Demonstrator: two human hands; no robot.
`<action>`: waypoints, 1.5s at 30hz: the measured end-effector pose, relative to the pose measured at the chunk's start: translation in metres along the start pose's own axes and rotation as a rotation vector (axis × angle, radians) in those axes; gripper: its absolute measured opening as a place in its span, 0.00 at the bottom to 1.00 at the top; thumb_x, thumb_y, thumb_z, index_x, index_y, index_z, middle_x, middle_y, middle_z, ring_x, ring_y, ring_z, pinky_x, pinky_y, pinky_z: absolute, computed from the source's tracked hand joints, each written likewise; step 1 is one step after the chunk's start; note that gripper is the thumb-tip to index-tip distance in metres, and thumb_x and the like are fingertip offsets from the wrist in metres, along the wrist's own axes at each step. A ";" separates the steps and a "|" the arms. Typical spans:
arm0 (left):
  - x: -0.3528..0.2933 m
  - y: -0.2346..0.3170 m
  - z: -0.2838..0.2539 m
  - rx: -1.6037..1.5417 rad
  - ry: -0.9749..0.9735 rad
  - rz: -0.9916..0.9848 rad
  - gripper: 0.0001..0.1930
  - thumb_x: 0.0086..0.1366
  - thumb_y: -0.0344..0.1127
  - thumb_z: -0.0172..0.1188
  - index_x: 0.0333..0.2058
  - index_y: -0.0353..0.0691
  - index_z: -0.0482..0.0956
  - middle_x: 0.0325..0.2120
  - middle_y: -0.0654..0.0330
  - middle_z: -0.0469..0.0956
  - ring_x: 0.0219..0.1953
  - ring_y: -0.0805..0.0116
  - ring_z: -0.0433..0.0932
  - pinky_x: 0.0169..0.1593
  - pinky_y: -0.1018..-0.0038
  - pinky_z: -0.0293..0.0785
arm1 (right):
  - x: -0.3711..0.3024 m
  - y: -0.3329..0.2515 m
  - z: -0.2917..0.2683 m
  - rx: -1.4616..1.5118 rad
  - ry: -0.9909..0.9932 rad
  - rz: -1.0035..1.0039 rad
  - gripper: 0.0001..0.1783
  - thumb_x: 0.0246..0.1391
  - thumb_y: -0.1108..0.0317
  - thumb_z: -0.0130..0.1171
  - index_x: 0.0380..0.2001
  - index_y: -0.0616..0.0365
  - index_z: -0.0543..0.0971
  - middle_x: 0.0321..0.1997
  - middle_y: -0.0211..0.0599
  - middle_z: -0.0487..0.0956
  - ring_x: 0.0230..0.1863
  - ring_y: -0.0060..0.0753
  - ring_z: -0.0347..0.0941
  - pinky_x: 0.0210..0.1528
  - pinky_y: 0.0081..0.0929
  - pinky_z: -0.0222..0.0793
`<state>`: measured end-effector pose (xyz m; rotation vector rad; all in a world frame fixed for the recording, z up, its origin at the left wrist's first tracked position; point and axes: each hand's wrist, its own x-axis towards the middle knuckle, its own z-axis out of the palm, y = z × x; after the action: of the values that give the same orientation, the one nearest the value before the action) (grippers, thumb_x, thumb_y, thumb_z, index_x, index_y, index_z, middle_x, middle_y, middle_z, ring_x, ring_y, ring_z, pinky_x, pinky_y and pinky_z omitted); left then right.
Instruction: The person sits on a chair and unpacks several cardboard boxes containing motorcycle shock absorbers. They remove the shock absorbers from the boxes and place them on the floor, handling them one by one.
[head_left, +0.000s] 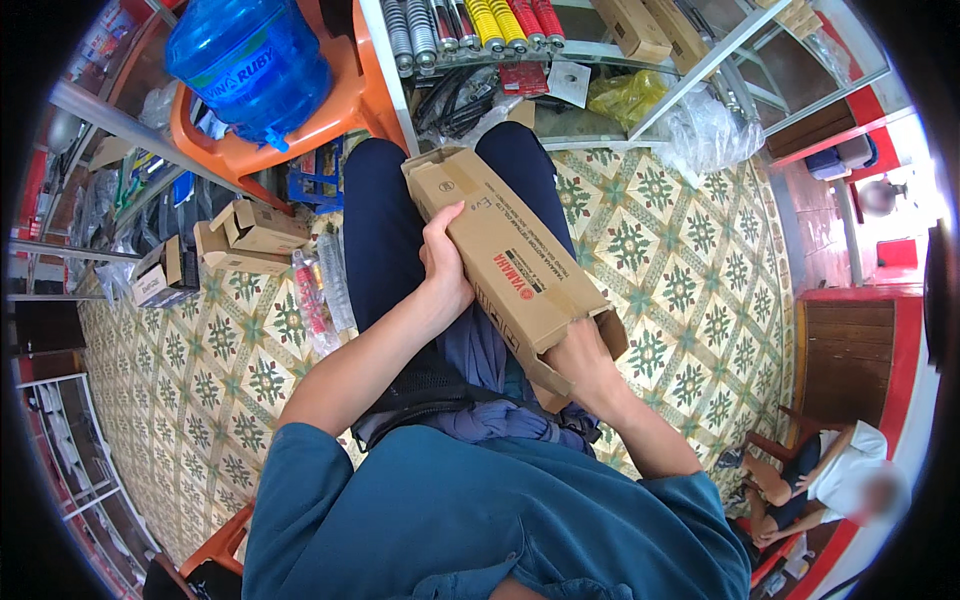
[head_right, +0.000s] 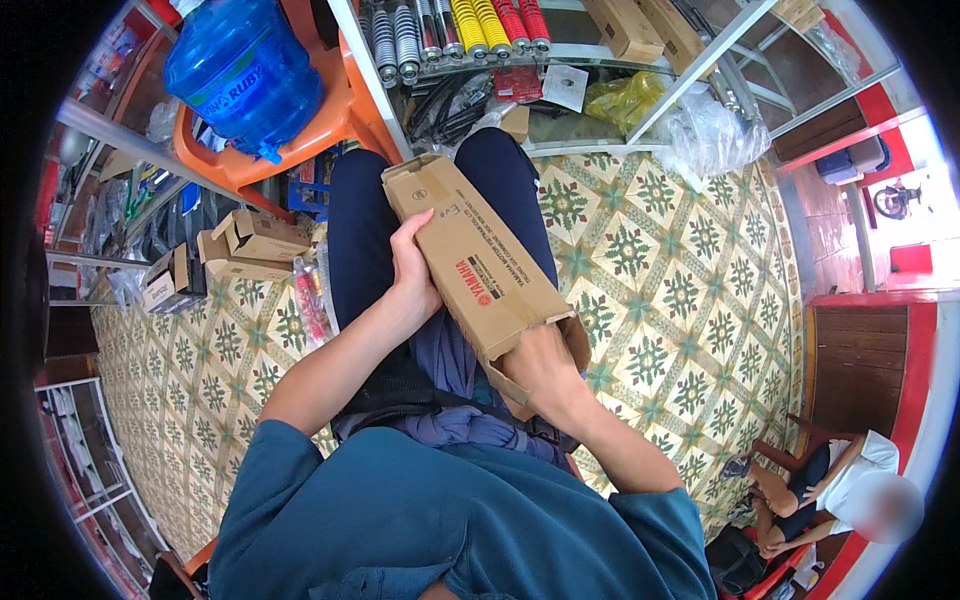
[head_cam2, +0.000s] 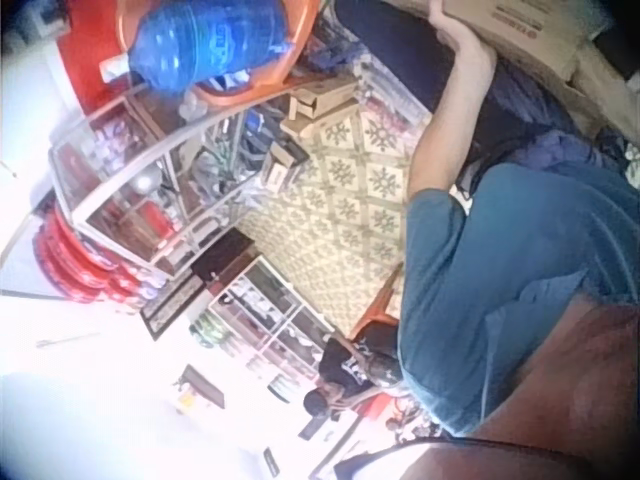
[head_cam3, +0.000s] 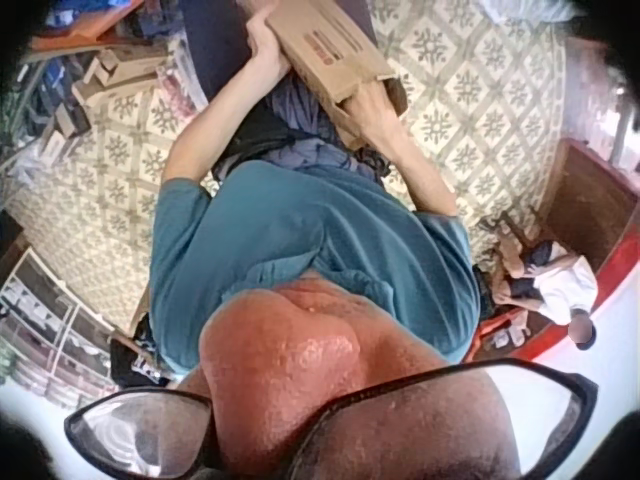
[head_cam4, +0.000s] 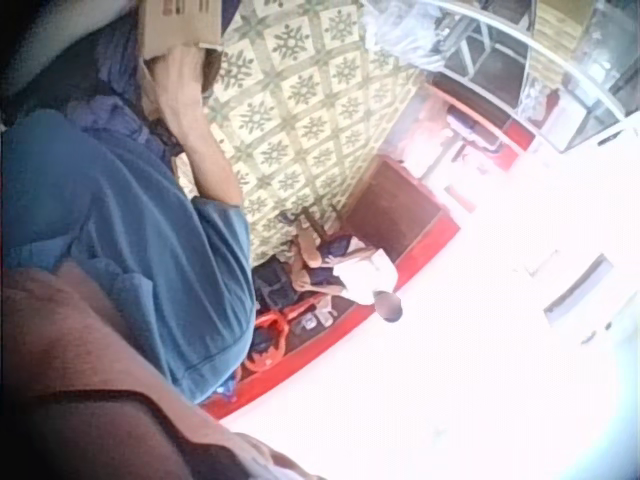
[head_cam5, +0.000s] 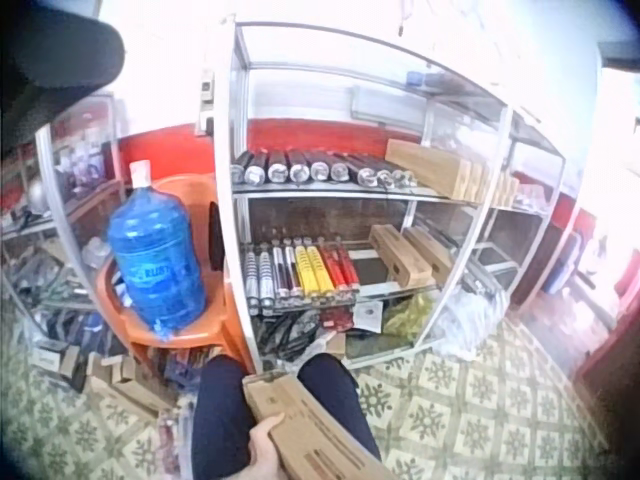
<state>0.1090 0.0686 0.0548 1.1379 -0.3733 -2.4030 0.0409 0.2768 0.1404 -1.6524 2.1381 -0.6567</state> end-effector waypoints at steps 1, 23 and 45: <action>0.000 0.000 0.000 0.009 0.000 0.002 0.33 0.63 0.50 0.63 0.61 0.34 0.70 0.51 0.49 0.79 0.51 0.52 0.83 0.55 0.49 0.82 | -0.002 -0.003 -0.003 0.057 -0.019 0.051 0.18 0.55 0.72 0.62 0.49 0.64 0.82 0.52 0.58 0.80 0.53 0.64 0.77 0.53 0.51 0.74; -0.005 0.002 0.010 0.090 0.089 0.101 0.36 0.62 0.52 0.65 0.61 0.30 0.71 0.51 0.47 0.80 0.50 0.53 0.84 0.54 0.54 0.84 | 0.000 0.021 0.038 -0.190 0.088 -0.082 0.27 0.58 0.69 0.54 0.61 0.64 0.75 0.61 0.56 0.75 0.64 0.61 0.68 0.69 0.50 0.61; 0.010 0.002 0.007 0.038 -0.135 0.080 0.27 0.70 0.48 0.57 0.59 0.35 0.75 0.51 0.51 0.82 0.51 0.54 0.83 0.57 0.59 0.79 | -0.070 -0.009 0.012 0.096 0.088 0.259 0.41 0.41 0.77 0.69 0.63 0.63 0.73 0.63 0.65 0.68 0.64 0.68 0.68 0.67 0.51 0.70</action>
<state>0.0985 0.0623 0.0533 0.9608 -0.5000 -2.4179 0.0722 0.3408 0.1355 -1.2907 2.2909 -0.7495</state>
